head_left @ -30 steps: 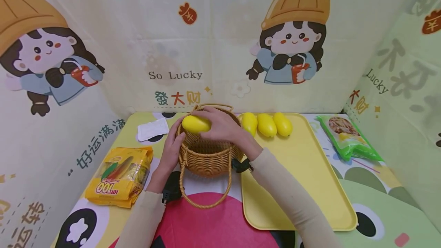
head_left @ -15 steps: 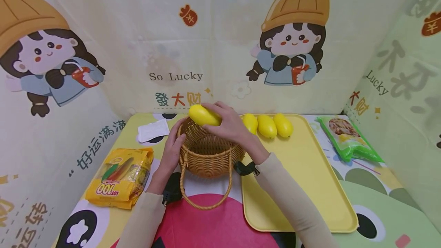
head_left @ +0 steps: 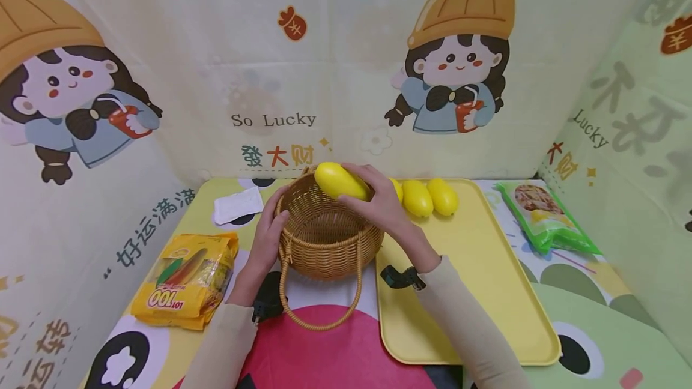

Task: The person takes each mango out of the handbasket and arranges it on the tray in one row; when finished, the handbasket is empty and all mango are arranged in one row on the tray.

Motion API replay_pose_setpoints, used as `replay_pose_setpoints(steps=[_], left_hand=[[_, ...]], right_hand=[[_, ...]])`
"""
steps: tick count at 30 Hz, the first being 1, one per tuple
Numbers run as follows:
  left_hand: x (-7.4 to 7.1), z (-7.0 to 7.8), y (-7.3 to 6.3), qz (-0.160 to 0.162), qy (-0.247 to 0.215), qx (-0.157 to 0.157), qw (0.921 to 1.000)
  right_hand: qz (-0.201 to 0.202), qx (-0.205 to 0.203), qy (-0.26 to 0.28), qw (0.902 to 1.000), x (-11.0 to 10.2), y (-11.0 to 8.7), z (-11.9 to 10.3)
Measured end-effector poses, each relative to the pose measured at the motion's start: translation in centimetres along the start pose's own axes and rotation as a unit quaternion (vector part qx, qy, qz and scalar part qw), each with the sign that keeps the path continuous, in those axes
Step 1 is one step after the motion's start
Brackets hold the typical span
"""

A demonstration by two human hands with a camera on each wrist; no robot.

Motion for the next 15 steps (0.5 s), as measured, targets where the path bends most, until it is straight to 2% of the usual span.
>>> replay_pose_setpoints(steps=[6, 10, 15], left_hand=[[0.1, -0.1, -0.2, -0.001, 0.001, -0.008, 1.0000], [0.0, -0.1, -0.2, 0.005, 0.005, -0.002, 1.0000], [0.1, 0.0, 0.0, 0.001, -0.003, 0.006, 1.0000]], right_hand=[[0.039, -0.042, -0.013, 0.9983, -1.1, -1.1, -0.4], [0.066, -0.070, -0.030, 0.9949, -2.3, -1.3, -0.5], [0.100, -0.058, -0.050, 0.9920, -4.1, -1.5, 0.4]])
Point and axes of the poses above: each hand's wrist, its own y-axis towards the middle knuckle, its own x-axis out of the palm, z = x × y, the point moved 3 cm from there along y, towards the middle knuckle, and after that the axes turned 4 degrees about -x, right-handed, at the moved point
